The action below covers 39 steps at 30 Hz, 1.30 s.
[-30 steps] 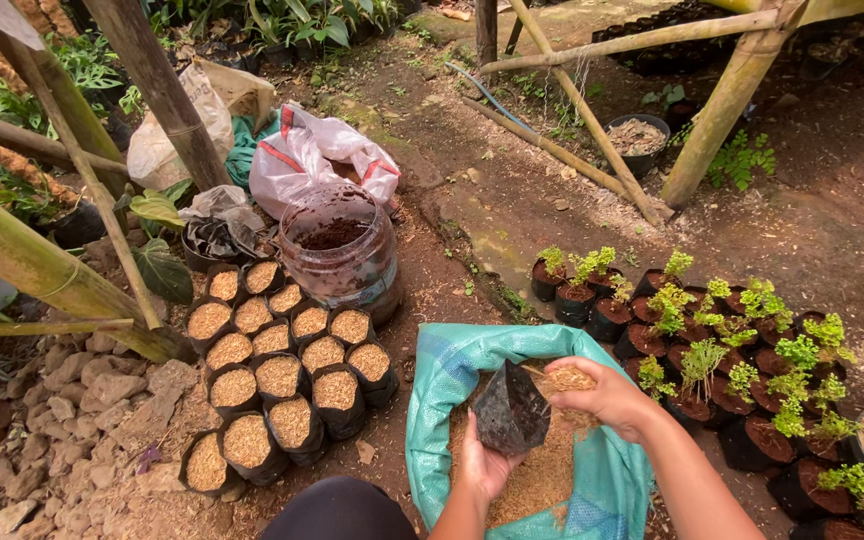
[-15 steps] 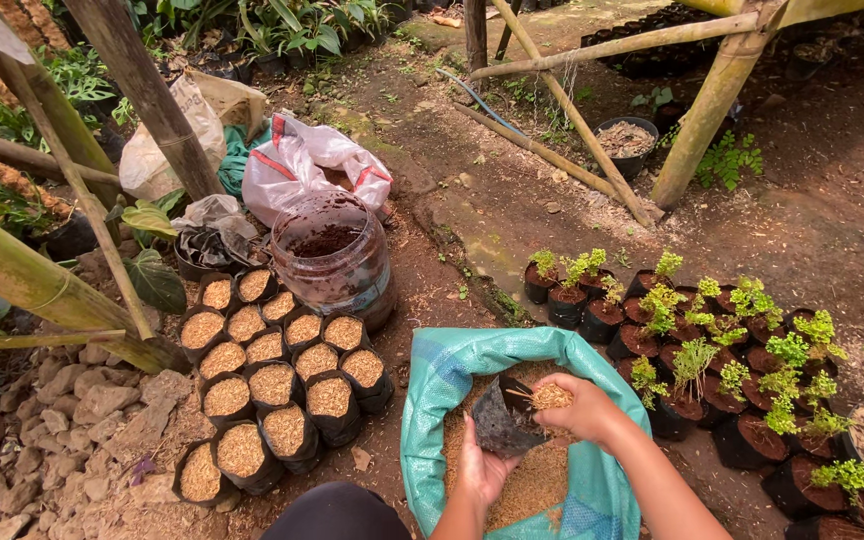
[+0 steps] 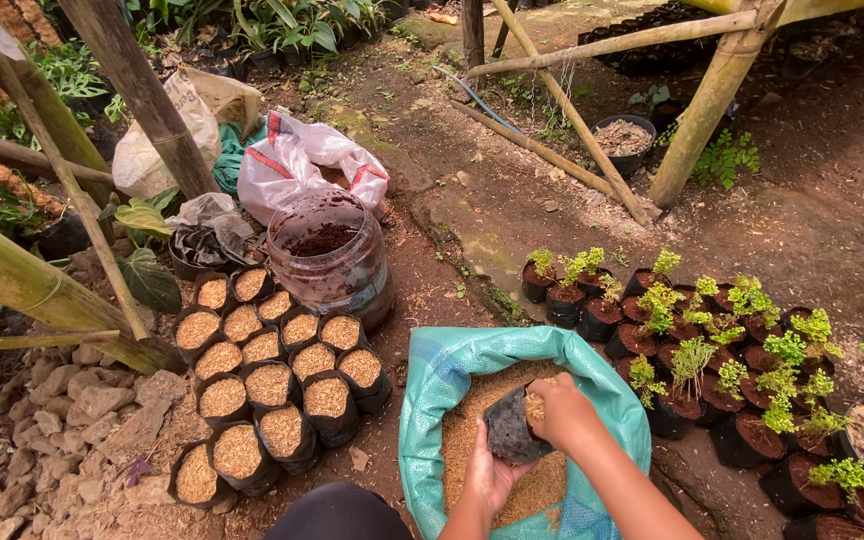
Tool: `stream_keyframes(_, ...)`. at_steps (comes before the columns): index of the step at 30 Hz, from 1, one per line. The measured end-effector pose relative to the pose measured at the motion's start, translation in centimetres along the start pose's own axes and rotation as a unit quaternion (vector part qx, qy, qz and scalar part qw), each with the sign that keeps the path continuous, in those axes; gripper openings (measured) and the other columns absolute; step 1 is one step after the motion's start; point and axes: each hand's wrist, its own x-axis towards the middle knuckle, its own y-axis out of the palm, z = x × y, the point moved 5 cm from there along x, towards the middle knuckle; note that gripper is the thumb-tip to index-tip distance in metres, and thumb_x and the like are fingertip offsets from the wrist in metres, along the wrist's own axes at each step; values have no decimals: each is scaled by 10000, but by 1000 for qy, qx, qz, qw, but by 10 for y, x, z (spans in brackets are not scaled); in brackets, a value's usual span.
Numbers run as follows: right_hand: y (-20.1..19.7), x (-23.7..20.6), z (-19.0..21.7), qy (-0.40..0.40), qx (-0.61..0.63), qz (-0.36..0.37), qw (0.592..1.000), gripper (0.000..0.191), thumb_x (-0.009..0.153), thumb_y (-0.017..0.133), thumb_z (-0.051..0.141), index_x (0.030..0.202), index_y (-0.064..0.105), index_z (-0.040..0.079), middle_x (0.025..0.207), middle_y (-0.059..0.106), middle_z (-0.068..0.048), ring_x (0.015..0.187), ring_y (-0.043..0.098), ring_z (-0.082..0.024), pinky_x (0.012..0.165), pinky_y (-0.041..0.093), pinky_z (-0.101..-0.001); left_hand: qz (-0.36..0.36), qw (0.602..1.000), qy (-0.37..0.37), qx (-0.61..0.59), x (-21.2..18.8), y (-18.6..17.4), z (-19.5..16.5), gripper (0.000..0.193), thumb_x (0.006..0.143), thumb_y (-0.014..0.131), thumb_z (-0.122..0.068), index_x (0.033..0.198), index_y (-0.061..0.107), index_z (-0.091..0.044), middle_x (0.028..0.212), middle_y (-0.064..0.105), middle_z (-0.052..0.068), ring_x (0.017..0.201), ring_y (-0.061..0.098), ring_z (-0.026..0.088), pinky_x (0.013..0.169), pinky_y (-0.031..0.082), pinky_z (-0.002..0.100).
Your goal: The person sits on the ground and fills black plastic nursery bags with rice-husk growing medium, scooping it by hand from a large woven sack. Filled bags are placed onto a growing cluster of bags on the ground, and the person occasionally reaches into a container of dark soil.
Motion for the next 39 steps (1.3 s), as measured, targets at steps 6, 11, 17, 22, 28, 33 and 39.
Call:
stream_keyframes(6,8,-6,13,-8,-96,18,995,653,701,812,33,1301,628,213,1400,499,-160,1180,638,-395,1008,545,-423,12,1000,-11,-27,-2,3,6,776,1004,228,-670,1527,388,-120,1509,540,191,1418,518,369,1152,438,637)
stream_keyframes(11,6,2,22,-5,-54,39,998,714,673,844,46,1327,628,233,1390,496,-163,1189,637,-375,1014,549,-411,30,998,-16,-50,5,-1,1,800,1007,231,-668,1527,417,-89,1511,539,220,1404,529,385,1137,453,630)
stream_keyframes(17,-1,5,31,-27,5,42,999,593,660,886,102,1221,711,185,1254,593,-150,1171,645,-348,1030,535,-394,45,994,-30,-95,4,-1,-3,769,1018,239,-646,1512,428,-88,1520,522,221,1395,521,399,1121,465,625)
stream_keyframes(22,-19,3,39,-73,22,7,997,389,734,818,61,1114,779,133,1159,699,-140,1152,664,-333,1009,536,-412,52,988,-41,-139,-1,6,-2,754,1032,241,-617,1501,397,-47,1466,512,260,1350,523,500,1065,526,644)
stream_keyframes(28,-38,-7,49,-140,5,20,990,367,726,788,27,1087,776,93,1131,735,-104,1114,669,-293,987,532,-406,48,988,-11,-148,0,2,-8,720,1043,262,-609,1494,396,-64,1414,513,288,1281,552,442,1043,537,643)
stream_keyframes(33,-29,-26,45,-200,-65,44,977,321,710,768,25,1019,800,108,1033,757,-75,1119,637,-266,995,519,-395,29,991,11,-129,2,-4,-12,798,989,242,-692,1503,445,-117,1467,554,210,1336,549,356,1119,423,607)
stream_keyframes(39,-34,-32,41,-255,-44,-45,965,149,765,735,51,888,807,98,934,780,-89,985,716,-285,882,560,-432,-6,990,13,-141,3,-7,-14,817,1013,243,-723,1524,408,-107,1521,500,225,1377,519,383,1160,395,592)
